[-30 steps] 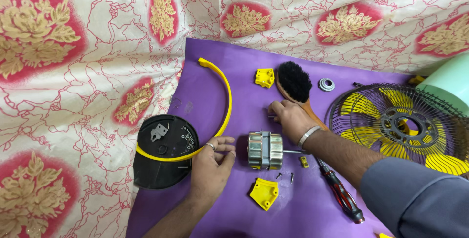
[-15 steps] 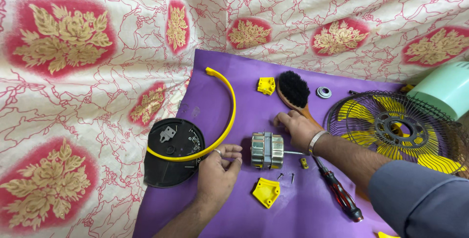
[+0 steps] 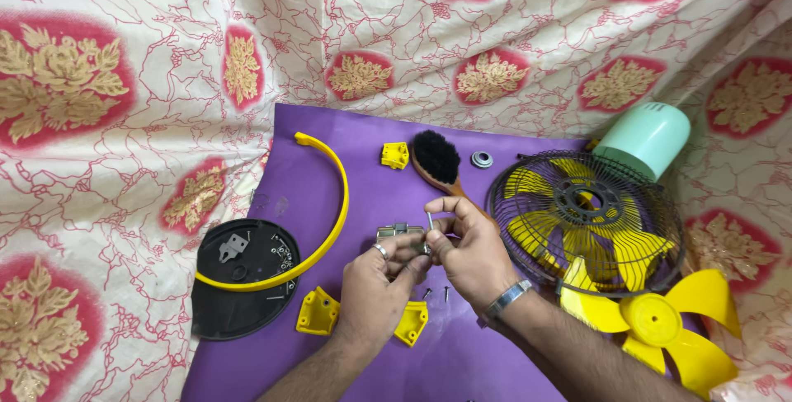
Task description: The person uses a screwdriver to tighten screws on the fan motor housing. They hold the motor with one hand and turn the screwdriver with the other, then place the motor down and pick up two yellow plastic parts.
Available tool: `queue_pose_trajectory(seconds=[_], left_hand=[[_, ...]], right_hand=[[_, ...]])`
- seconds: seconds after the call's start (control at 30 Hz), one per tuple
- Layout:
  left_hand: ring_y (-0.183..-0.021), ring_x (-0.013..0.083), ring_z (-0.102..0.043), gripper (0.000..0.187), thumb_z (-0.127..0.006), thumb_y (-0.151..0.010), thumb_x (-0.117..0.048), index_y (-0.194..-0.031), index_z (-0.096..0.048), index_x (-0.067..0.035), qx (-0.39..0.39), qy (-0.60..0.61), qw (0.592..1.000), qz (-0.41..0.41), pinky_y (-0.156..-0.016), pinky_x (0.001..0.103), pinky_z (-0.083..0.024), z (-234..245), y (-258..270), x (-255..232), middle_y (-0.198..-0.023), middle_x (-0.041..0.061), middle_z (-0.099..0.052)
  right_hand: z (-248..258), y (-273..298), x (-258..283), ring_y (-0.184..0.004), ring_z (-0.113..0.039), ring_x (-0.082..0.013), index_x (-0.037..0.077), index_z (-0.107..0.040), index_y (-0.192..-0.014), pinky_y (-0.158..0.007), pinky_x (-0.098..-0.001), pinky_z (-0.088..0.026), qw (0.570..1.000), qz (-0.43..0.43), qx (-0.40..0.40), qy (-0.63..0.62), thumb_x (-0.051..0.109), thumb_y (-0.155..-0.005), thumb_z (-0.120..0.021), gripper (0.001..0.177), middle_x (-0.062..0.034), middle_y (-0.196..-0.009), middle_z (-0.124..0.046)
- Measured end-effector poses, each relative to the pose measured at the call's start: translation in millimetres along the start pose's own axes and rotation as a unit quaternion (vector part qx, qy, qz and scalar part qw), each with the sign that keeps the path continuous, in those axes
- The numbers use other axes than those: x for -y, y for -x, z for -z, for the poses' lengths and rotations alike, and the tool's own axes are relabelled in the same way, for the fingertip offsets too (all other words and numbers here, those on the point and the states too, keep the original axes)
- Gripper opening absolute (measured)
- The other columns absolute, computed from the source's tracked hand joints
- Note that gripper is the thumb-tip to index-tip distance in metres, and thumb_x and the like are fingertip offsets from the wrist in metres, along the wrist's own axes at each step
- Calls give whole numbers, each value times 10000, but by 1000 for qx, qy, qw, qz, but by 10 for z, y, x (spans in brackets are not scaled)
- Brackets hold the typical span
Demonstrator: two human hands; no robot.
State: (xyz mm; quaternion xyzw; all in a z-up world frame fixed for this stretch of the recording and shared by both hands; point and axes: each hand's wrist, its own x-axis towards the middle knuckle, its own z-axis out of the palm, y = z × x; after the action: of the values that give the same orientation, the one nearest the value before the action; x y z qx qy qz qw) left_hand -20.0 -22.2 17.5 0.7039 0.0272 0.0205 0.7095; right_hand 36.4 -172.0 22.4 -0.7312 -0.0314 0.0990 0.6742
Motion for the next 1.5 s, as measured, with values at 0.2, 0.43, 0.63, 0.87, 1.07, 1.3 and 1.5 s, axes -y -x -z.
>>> queue_pose_trajectory(seconds=[0.2, 0.43, 0.63, 0.87, 1.07, 1.3, 1.5], left_hand=[[-686, 54, -719, 249, -739, -884, -124, -1118, -785, -52, 5, 8, 998, 65, -593, 228, -583, -123, 219, -31, -832, 21, -820], [-669, 69, -734, 219, -742, -894, -176, -1064, -810, -55, -13, -3, 998, 61, -584, 244, -607, -141, 427, -41, -810, 39, -820], [-655, 96, -730, 228, -729, -890, -200, -1030, -808, -38, -17, 46, 995, 87, -573, 256, -606, -182, 472, -66, -834, 58, -814], [-638, 94, -686, 249, -760, -855, -199, -1000, -803, -1, -101, 50, 982, 149, -560, 255, -567, -104, 546, 74, -800, 56, -784], [-646, 77, -662, 268, -771, -858, -216, -1016, -792, 0, -172, -24, 970, 168, -570, 243, -560, 61, 528, 243, -793, 44, -765], [-707, 116, -751, 233, -771, -838, -265, -968, -808, -75, -215, -197, 950, 114, -684, 282, -570, 103, 311, 299, -816, 44, -815], [-727, 178, -769, 214, -752, -839, -285, -947, -809, -110, -205, -240, 943, 111, -717, 345, -581, 46, 205, 280, -821, 60, -805]], right_hand=[[66, 281, -80, -762, -639, -105, 76, -597, -1219, -681, -251, -570, 997, -48, -46, -39, -41, -908, -636, 334, -37, -911, -652], [31, 447, -123, -761, -615, -102, 78, -616, -1224, -668, -262, -535, 997, -20, -75, 26, -13, -907, -671, 335, -37, -913, -643], [29, 583, -66, -761, -658, -107, 54, -603, -1211, -694, -266, -583, 996, -36, -75, -35, 2, -889, -678, 335, -29, -902, -648], [188, 719, -107, -695, -619, -94, 4, -727, -1131, -664, -277, -551, 993, -36, -88, 65, 54, -892, -728, 244, -20, -836, -705], [230, 678, -93, -723, -705, -97, 66, -763, -1036, -721, -290, -584, 957, -25, -48, 286, 121, -876, -736, 172, -16, -848, -776], [62, 373, -192, -839, -714, -286, 84, -791, -956, -782, -389, -581, 908, 82, -20, 409, 103, -830, -738, 138, -142, -926, -669], [-48, 243, -313, -908, -691, -340, 67, -779, -935, -845, -429, -557, 884, 173, -9, 433, 75, -804, -729, 140, -160, -956, -691]])
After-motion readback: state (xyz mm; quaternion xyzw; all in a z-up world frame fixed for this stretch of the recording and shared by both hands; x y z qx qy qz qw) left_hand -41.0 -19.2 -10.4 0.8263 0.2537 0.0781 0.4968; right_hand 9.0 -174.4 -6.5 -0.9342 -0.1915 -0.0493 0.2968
